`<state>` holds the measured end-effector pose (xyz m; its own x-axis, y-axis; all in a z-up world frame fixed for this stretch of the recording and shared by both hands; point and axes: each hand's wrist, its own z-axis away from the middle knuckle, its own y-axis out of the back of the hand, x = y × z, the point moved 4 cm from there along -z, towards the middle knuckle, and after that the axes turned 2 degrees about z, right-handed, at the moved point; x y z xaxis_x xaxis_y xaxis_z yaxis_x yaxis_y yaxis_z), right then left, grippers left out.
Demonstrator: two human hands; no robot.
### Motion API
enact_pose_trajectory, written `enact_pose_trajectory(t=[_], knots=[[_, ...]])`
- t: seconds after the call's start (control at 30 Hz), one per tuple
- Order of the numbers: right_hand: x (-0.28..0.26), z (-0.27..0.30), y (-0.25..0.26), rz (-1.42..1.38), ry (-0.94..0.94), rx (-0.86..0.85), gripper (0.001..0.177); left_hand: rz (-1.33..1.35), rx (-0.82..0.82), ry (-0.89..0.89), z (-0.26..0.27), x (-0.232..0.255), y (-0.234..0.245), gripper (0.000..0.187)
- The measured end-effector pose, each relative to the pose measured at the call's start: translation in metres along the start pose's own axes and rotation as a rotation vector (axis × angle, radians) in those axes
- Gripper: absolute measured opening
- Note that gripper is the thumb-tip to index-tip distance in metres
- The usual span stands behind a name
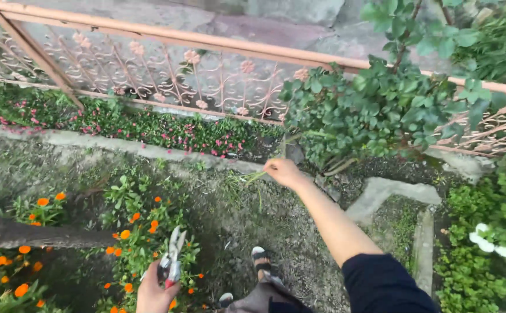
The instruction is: Trimming tree branches and cutting flowers using pruning shears in a garden
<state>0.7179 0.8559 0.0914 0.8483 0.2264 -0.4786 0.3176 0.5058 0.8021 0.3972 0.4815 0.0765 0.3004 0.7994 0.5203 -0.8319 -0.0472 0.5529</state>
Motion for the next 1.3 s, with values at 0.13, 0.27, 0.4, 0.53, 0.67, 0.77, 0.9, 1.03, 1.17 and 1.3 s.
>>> enact_pose_trajectory(t=[0.13,0.27,0.4,0.53,0.67,0.77,0.9,1.03,1.17,1.3], knots=[[-0.015,-0.046,0.033,0.061,0.068,-0.081,0.02,-0.013,0.131,0.103,-0.042,-0.026,-0.037,0.076],[0.017,-0.122,0.044,0.119,0.187,-0.055,0.026,-0.031,0.198,0.068,-0.048,0.0,-0.057,0.085],[0.015,-0.124,0.067,0.102,0.073,-0.247,0.04,0.062,0.217,0.04,-0.016,0.043,-0.068,0.087],[0.056,-0.163,0.038,0.135,0.071,-0.297,0.053,0.176,0.261,0.047,0.013,0.106,-0.059,0.073],[0.088,-0.173,0.002,-0.026,0.142,-0.285,0.05,0.21,0.272,0.008,0.031,0.146,-0.05,0.057],[0.077,-0.148,0.011,-0.074,0.093,-0.332,0.045,0.242,0.31,-0.02,0.032,0.154,-0.053,0.055],[0.069,-0.14,0.009,-0.083,0.237,-0.161,0.049,0.197,0.375,-0.076,0.039,0.155,-0.05,0.065],[-0.013,-0.057,0.03,-0.057,0.283,-0.133,0.054,0.312,0.491,-0.118,0.051,0.13,-0.06,0.043],[-0.122,0.066,0.024,-0.195,0.454,-0.246,0.077,0.632,0.543,-0.141,0.074,0.08,-0.061,0.044],[-0.201,0.187,-0.018,-0.37,0.703,-0.454,0.113,0.945,0.573,-0.146,0.127,0.031,-0.055,0.038]])
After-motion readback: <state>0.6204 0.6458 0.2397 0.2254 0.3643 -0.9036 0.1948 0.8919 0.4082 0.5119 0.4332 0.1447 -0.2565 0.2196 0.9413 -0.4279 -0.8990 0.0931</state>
